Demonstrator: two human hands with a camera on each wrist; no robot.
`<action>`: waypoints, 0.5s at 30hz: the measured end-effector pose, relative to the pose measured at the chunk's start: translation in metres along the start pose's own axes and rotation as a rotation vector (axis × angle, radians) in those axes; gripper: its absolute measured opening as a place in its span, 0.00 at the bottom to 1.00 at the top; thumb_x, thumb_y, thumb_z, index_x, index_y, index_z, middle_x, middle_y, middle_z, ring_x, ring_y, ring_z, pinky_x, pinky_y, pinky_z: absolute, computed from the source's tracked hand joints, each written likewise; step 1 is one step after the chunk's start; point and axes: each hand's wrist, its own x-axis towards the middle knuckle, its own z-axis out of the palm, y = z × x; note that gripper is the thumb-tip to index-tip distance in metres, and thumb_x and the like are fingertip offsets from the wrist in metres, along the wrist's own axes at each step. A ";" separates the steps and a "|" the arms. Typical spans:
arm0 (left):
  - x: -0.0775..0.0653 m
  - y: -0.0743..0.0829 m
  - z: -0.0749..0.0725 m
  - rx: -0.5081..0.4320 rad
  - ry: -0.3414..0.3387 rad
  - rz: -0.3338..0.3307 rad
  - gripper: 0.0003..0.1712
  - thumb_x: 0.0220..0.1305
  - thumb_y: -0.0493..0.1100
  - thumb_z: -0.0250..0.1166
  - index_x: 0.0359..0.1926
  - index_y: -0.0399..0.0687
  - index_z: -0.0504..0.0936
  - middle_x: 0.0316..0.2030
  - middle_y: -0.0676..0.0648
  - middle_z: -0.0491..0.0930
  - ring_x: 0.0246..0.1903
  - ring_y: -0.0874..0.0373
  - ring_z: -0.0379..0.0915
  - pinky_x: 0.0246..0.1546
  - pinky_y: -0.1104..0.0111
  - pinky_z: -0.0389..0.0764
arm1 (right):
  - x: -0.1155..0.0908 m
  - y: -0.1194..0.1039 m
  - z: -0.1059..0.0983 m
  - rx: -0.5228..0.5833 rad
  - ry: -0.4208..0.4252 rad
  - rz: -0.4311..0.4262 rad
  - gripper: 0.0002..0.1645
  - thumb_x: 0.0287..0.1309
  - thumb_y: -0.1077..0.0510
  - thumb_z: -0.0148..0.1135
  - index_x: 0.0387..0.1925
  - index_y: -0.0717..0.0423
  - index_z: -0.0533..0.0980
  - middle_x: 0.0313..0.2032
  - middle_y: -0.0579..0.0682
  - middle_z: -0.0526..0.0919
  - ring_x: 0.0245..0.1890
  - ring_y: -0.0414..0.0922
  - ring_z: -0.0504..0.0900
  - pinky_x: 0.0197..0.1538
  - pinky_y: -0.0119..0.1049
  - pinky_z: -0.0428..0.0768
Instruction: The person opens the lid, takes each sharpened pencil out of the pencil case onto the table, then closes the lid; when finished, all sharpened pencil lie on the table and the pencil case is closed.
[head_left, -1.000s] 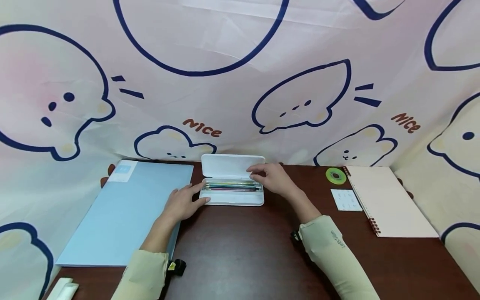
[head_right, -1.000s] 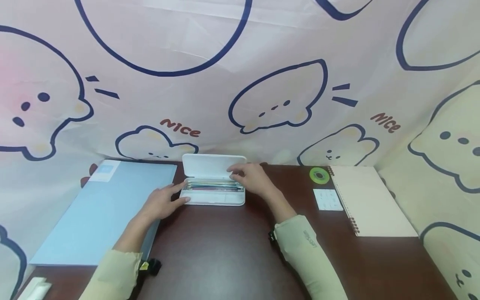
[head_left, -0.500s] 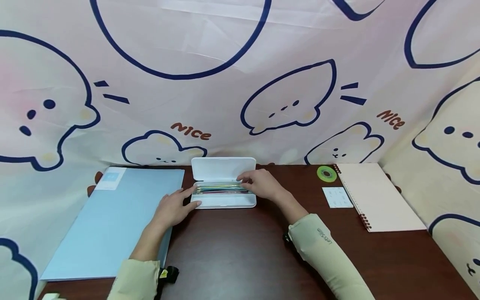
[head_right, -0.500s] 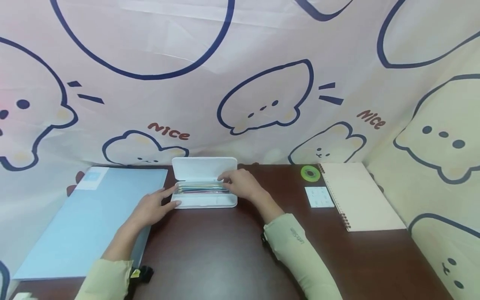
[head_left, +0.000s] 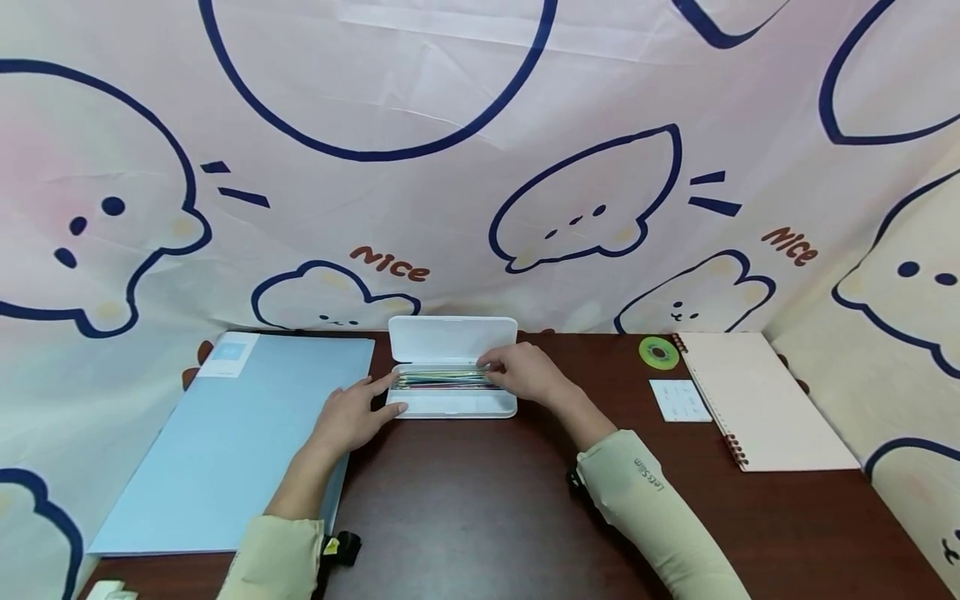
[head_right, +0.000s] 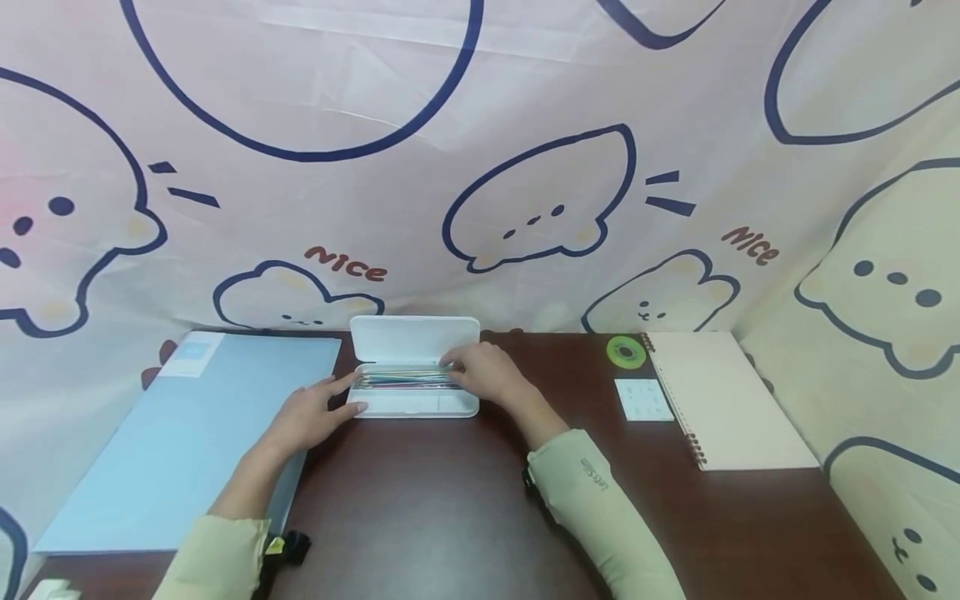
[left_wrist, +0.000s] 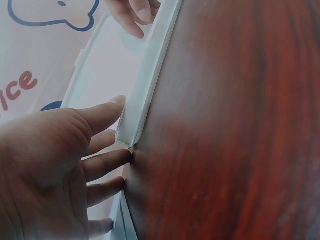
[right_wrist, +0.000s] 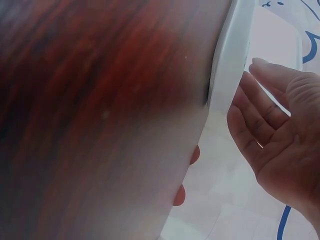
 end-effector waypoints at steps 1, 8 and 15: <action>0.000 0.000 0.000 0.000 0.000 -0.002 0.39 0.71 0.57 0.62 0.77 0.54 0.63 0.68 0.31 0.71 0.72 0.32 0.60 0.72 0.33 0.53 | 0.000 -0.001 0.000 -0.006 -0.009 -0.001 0.14 0.64 0.55 0.68 0.51 0.45 0.86 0.43 0.44 0.90 0.40 0.39 0.84 0.50 0.39 0.84; -0.001 -0.002 0.000 0.002 0.007 -0.006 0.39 0.71 0.58 0.62 0.77 0.54 0.63 0.68 0.32 0.71 0.72 0.33 0.61 0.72 0.33 0.53 | 0.004 -0.007 0.003 -0.099 -0.040 -0.039 0.15 0.65 0.53 0.68 0.52 0.44 0.86 0.47 0.42 0.90 0.40 0.39 0.82 0.49 0.39 0.83; 0.000 0.002 0.000 0.005 0.008 -0.022 0.39 0.70 0.57 0.63 0.77 0.54 0.63 0.68 0.31 0.71 0.72 0.34 0.61 0.73 0.34 0.53 | 0.008 -0.008 0.006 -0.207 -0.042 -0.071 0.05 0.66 0.52 0.66 0.39 0.40 0.86 0.38 0.37 0.88 0.32 0.37 0.78 0.38 0.36 0.79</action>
